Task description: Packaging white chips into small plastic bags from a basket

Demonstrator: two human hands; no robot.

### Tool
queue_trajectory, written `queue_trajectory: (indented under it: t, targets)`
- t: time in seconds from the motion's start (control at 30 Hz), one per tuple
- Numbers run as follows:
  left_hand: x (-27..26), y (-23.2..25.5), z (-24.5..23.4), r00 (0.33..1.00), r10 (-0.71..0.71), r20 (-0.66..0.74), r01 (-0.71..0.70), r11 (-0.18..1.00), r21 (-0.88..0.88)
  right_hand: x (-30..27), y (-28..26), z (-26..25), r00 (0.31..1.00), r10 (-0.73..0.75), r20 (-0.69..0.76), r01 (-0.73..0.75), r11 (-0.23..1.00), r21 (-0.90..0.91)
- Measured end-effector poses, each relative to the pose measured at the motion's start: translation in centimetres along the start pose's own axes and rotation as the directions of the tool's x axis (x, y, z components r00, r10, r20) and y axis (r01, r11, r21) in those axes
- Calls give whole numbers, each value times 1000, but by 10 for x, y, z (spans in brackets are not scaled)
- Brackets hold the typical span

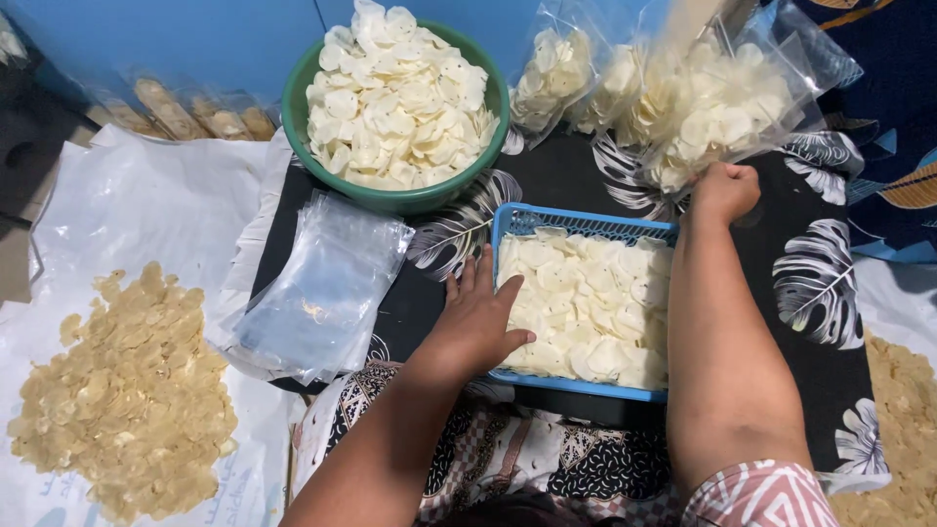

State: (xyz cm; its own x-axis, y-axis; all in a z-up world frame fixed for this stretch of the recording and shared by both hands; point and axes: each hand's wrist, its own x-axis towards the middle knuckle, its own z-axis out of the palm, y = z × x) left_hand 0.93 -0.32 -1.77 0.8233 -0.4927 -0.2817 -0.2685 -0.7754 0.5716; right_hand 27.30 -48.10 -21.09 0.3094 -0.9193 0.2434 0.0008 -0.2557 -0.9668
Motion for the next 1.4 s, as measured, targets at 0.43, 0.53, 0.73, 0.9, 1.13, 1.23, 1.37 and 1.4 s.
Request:
queue_trajectory:
  t: [0.43, 0.53, 0.73, 0.9, 1.13, 1.23, 1.37, 1.4]
  targets:
    - [-1, 0, 2, 1000, 16, 10, -16, 1000, 0, -46, -61, -35, 944, 6, 329, 134, 906, -402]
    - [-3, 1, 1, 1000, 13, 18, -13, 1000, 1, -66, -88, -43, 903, 45, 428, 177, 868, -465]
    - [-2, 4, 0, 999, 5, 38, -6, 1000, 25, -23, -15, 7, 946, -81, 313, 192, 920, -341]
    - [1, -1, 3, 999, 20, 41, -22, 999, 47, -37, -40, -1, 958, -19, 286, 144, 895, -422]
    - [6, -10, 7, 997, 41, -62, -45, 997, -66, -47, -51, -15, 948, -128, 292, 258, 848, -464]
    - [3, -11, 2, 997, 39, -72, -45, 995, -87, -51, -58, -27, 924, -138, 356, 293, 853, -431]
    - [10, -22, -1, 987, -30, -160, 13, 994, -106, -86, -106, -65, 817, -333, 471, 500, 815, -292]
    - [13, -25, -2, 976, -74, -206, 51, 992, -117, -98, -125, -80, 742, -403, 536, 571, 798, -190]
